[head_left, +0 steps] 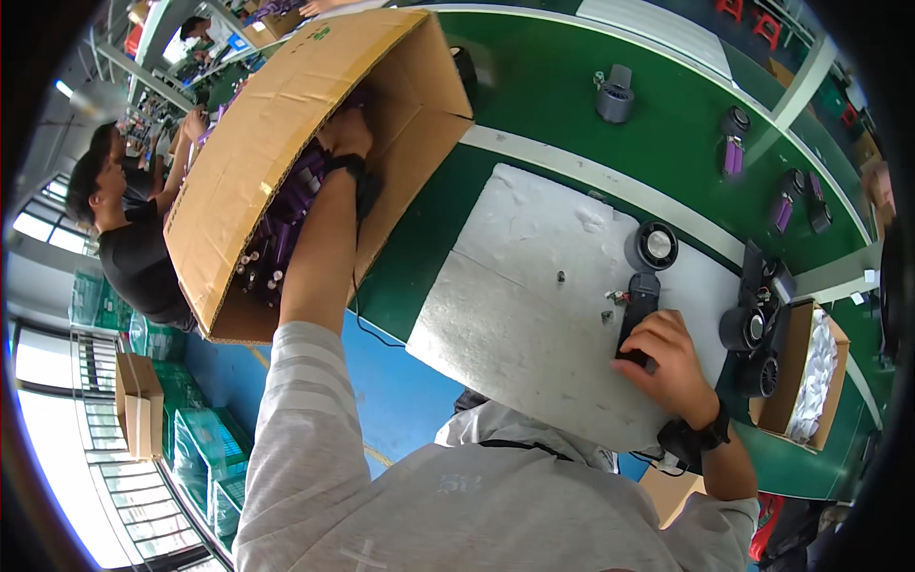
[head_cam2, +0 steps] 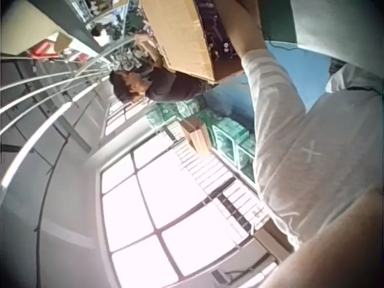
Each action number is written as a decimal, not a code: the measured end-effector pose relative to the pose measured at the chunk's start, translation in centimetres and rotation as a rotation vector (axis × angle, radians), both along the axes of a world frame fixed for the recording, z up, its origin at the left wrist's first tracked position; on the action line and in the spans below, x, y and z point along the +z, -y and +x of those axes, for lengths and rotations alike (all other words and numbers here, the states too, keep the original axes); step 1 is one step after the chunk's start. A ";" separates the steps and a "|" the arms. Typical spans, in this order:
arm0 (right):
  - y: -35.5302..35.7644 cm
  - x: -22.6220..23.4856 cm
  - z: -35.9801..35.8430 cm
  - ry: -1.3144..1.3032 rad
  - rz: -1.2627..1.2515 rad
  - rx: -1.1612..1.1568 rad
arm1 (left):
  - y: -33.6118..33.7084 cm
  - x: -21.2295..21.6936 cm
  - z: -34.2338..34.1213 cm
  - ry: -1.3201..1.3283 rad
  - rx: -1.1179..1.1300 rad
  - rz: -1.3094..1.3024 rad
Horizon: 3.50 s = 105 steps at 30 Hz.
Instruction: The person assembles electric fans by taking battery packs from a box, connecting their wires to circuit boards, inserting the components into the fan casings, and placing the assembled fans onto a conveyor belt.
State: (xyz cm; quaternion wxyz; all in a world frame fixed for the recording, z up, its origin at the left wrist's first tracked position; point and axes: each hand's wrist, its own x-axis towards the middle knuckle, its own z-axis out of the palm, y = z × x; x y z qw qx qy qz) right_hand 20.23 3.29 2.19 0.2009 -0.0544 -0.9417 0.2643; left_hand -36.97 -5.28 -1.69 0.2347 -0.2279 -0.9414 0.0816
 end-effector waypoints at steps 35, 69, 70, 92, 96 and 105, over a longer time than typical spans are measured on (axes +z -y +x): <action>-2.4 -1.6 2.1 -0.155 -0.523 -0.635 | -6.2 1.0 37.4 1.727 -1.145 0.452; -1.6 -1.6 0.4 0.038 -0.255 -0.641 | -5.1 1.7 36.5 1.265 -1.635 0.299; -1.5 -1.6 0.4 0.040 -0.255 -0.643 | -5.1 1.7 36.8 1.264 -1.636 0.299; -3.0 1.3 3.9 0.338 -0.265 -0.582 | -5.0 1.2 38.2 1.549 -1.389 0.497; -3.8 1.2 5.0 0.340 -0.342 -0.552 | -5.0 1.1 38.2 1.562 -1.401 0.489; -2.0 1.3 3.2 -0.066 -0.346 -0.623 | -5.2 1.2 38.4 1.577 -1.434 0.468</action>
